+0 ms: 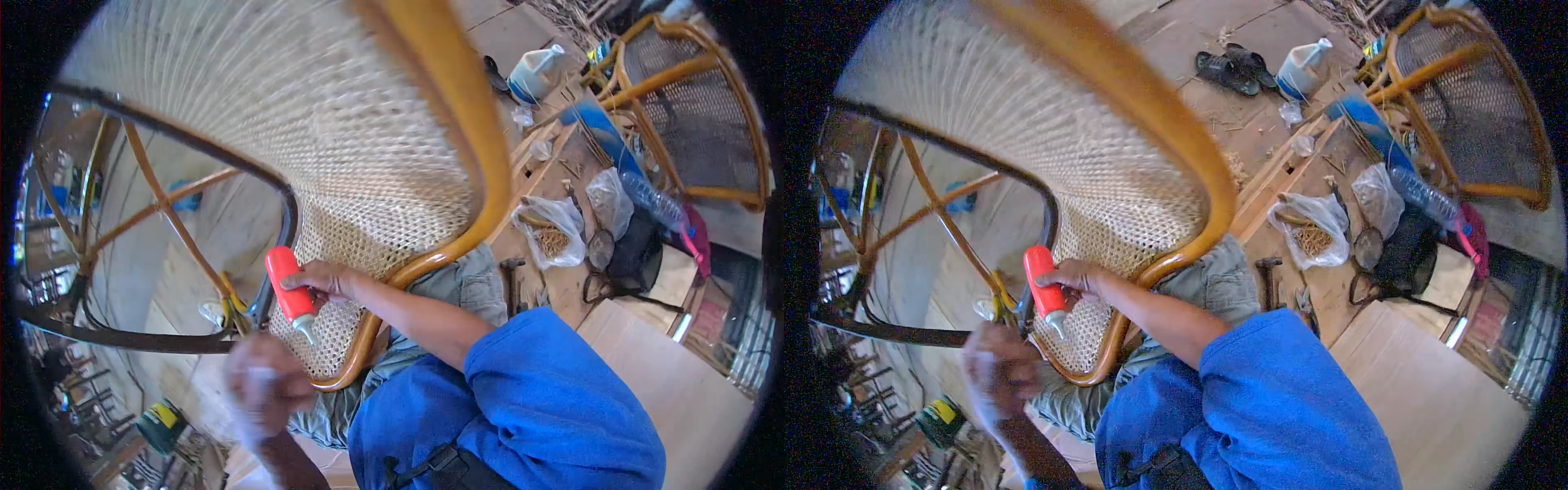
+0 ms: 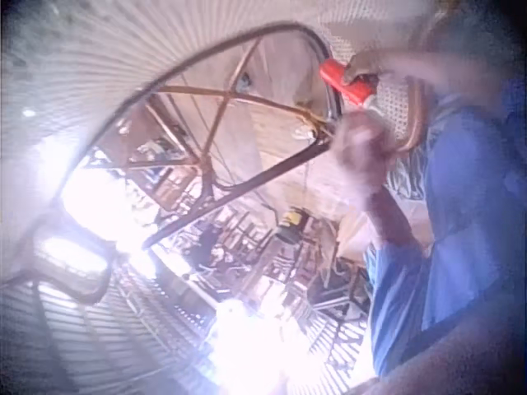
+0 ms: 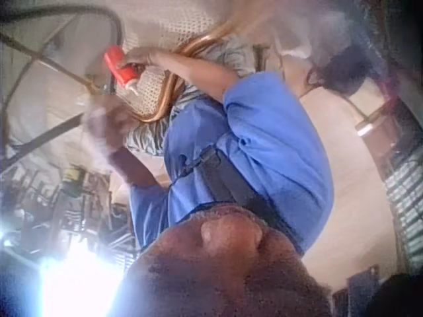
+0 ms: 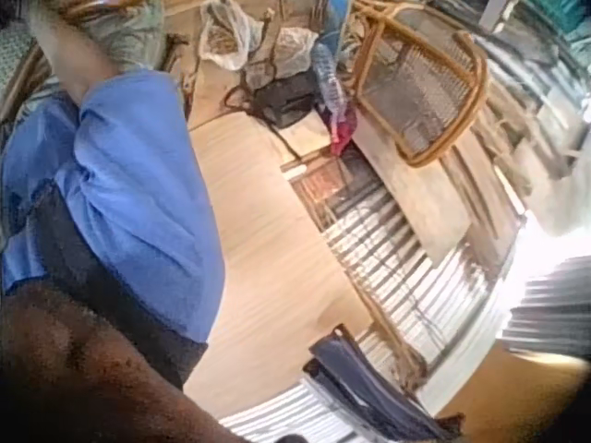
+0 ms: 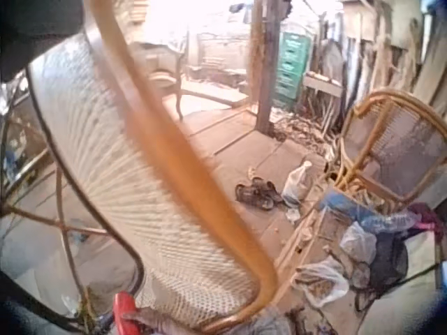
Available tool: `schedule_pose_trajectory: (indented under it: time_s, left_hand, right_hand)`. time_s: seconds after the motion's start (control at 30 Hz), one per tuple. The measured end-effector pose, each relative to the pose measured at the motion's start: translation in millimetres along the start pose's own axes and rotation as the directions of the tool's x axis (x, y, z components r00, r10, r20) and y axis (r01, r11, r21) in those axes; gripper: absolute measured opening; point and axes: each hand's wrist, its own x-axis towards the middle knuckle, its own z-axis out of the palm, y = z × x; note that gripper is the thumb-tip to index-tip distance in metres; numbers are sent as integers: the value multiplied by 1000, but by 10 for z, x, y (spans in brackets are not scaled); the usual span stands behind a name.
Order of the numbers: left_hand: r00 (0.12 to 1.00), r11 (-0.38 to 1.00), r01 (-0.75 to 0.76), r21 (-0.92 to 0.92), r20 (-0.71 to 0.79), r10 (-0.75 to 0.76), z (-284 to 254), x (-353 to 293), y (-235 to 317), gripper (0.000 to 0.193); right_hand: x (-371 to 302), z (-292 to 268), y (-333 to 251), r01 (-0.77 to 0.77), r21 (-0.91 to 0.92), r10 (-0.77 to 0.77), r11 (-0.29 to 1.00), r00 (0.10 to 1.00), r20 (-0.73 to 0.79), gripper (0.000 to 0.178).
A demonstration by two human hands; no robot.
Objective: The person repairs a rattan chair seat by inserting thin wooden sticks into the frame and tapping them in with a hammer. They then apply glue from a red bottle along the edge of the rattan weave to secure the material.
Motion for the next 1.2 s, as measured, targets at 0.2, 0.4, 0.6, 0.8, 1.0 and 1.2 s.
schedule_pose_trajectory:
  time_s: [0.2, 0.4, 0.6, 0.8, 1.0, 1.2]
  left_hand:
    - [803, 738, -179, 650, 530, -272, 1784, 273, -633, 28]
    - [670, 668, 482, 568, 253, -698, 2426, 779, -1228, 26]
    - [708, 586, 434, 684, 143, -692, 2713, 997, -1448, 34]
    - [730, 584, 377, 719, 157, -665, 3140, 1121, -1543, 44]
    - [645, 682, 579, 447, 261, -718, 3680, 1102, -1552, 54]
    - [505, 757, 500, 422, 568, -650, 4638, 1094, -1338, 90]
  right_hand:
    - [-230, 14, -81, 166, -64, -165, 984, 986, 20, 53]
    - [-405, -703, -950, 380, -61, -385, 923, 912, -143, 53]
    - [-517, -1413, -1623, 485, -35, -478, 874, 842, -249, 53]
    - [-628, -1651, -1814, 522, -17, -505, 853, 817, -277, 53]
    - [-673, -1701, -1771, 539, 4, -516, 842, 809, -282, 53]
    - [-683, -1637, -1752, 535, -3, -515, 845, 812, -273, 53]
